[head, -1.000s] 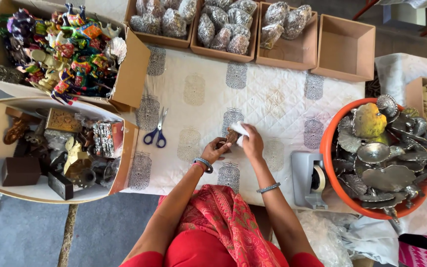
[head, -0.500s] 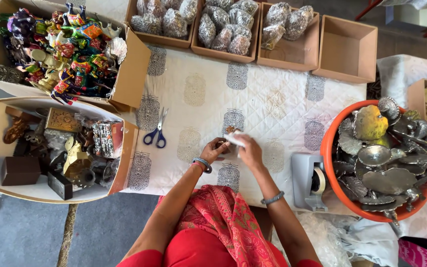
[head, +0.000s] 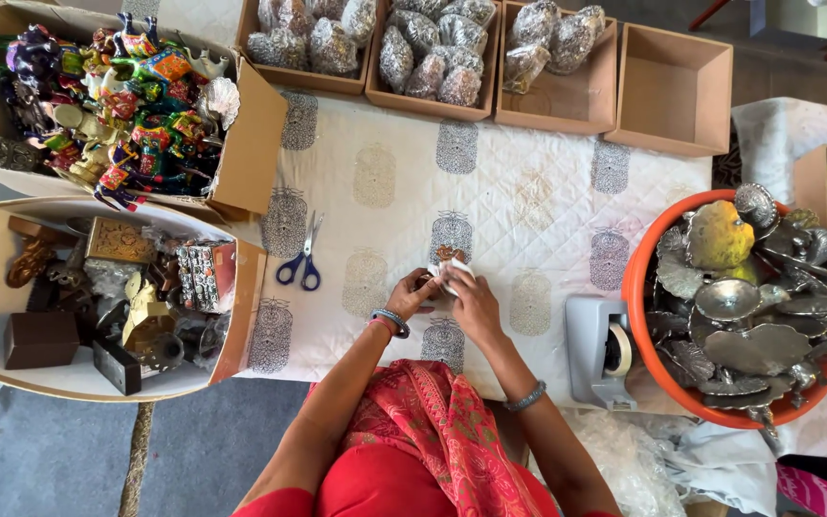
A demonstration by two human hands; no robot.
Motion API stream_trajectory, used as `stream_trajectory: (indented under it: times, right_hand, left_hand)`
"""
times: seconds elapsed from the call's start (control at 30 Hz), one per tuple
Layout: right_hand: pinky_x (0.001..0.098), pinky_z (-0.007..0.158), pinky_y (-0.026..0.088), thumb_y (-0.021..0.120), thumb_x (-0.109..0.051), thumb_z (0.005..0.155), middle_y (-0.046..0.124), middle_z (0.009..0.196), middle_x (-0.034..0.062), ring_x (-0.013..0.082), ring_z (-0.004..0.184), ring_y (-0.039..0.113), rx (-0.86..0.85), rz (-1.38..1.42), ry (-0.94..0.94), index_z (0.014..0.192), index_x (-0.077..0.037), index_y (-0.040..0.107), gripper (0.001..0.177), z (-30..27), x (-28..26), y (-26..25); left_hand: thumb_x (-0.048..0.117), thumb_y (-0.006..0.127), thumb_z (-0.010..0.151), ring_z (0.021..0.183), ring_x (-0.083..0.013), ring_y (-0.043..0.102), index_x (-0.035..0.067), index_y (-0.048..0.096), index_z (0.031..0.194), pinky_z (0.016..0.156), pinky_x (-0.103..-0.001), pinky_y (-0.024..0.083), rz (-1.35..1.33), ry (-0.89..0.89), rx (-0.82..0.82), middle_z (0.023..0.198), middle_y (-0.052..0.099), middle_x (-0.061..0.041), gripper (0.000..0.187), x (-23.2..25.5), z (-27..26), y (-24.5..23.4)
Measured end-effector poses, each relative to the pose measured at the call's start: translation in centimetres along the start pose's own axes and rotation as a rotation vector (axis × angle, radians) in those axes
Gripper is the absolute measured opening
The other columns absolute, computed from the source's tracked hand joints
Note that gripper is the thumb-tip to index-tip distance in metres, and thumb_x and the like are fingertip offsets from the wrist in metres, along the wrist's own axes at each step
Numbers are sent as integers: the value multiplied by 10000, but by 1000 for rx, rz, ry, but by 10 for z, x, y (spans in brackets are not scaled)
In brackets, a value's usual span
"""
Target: Cleaning and wrapping small brass figurines in paper and plastic for packaging.
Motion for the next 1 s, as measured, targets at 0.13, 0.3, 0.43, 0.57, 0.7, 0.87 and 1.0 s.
stream_trajectory:
  times: [0.13,0.3,0.43,0.57,0.7,0.87,1.0]
  right_hand:
    - [365,929,554,638,44,801,634,1390,-34,245,1002,638,24,141,-17,1245,-131,711,482,-18,11,-5]
    - [338,939,563,627,1,893,695,1297,-38,179,1066,689,8,210,165,1236,-176,726,399,-5,64,6]
    - [378,1005,539,636,36,883,657,1387,8,246,1156,663,237,177,208,1338,-155,669,494,23,60,-14]
    - [373,972,522,607,37,843,539,1473,-14,295,1082,610,-104,91,331,1442,-189,538,644,26,38,20]
    - [414,986,508,632,7,806,508,1504,43,359,1109,579,35,-44,202,1481,-106,495,698,4,24,11]
    - [427,992,507,635,-45,877,535,1465,84,353,1115,601,52,12,163,1475,-84,503,614,-21,29,14]
    - [398,990,530,604,-26,858,600,1403,81,302,1127,644,20,174,225,1407,-101,576,555,-22,63,27]
  left_hand:
    - [527,727,854,1081,-183,689,129,576,1352,832,-390,646,23,21,-19,1181,688,-57,655,10,-6,3]
    - [547,698,868,1067,-185,708,101,583,1347,815,-386,652,58,5,-5,1130,707,-70,665,15,-10,5]
    - [544,695,881,1077,-189,719,80,586,1333,805,-390,651,65,20,5,1099,731,-73,657,19,-12,5]
    - [547,679,888,1076,-183,714,107,570,1352,814,-380,654,104,24,16,1107,728,-67,650,20,-14,5]
    - [518,711,875,1072,-193,717,102,586,1335,801,-382,638,59,20,16,1131,724,-71,632,16,-12,6]
    - [512,722,869,1072,-192,709,106,593,1327,796,-385,641,52,21,21,1151,713,-68,625,17,-11,5]
    - [527,713,871,1082,-185,699,109,590,1331,802,-390,651,70,16,23,1162,699,-68,634,13,-7,2]
Point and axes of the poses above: each hand's wrist, its own z-axis towards the middle knuckle, its own y-axis out of the palm, x = y × z, the point moved 7 cm from there along z, towards the middle knuckle
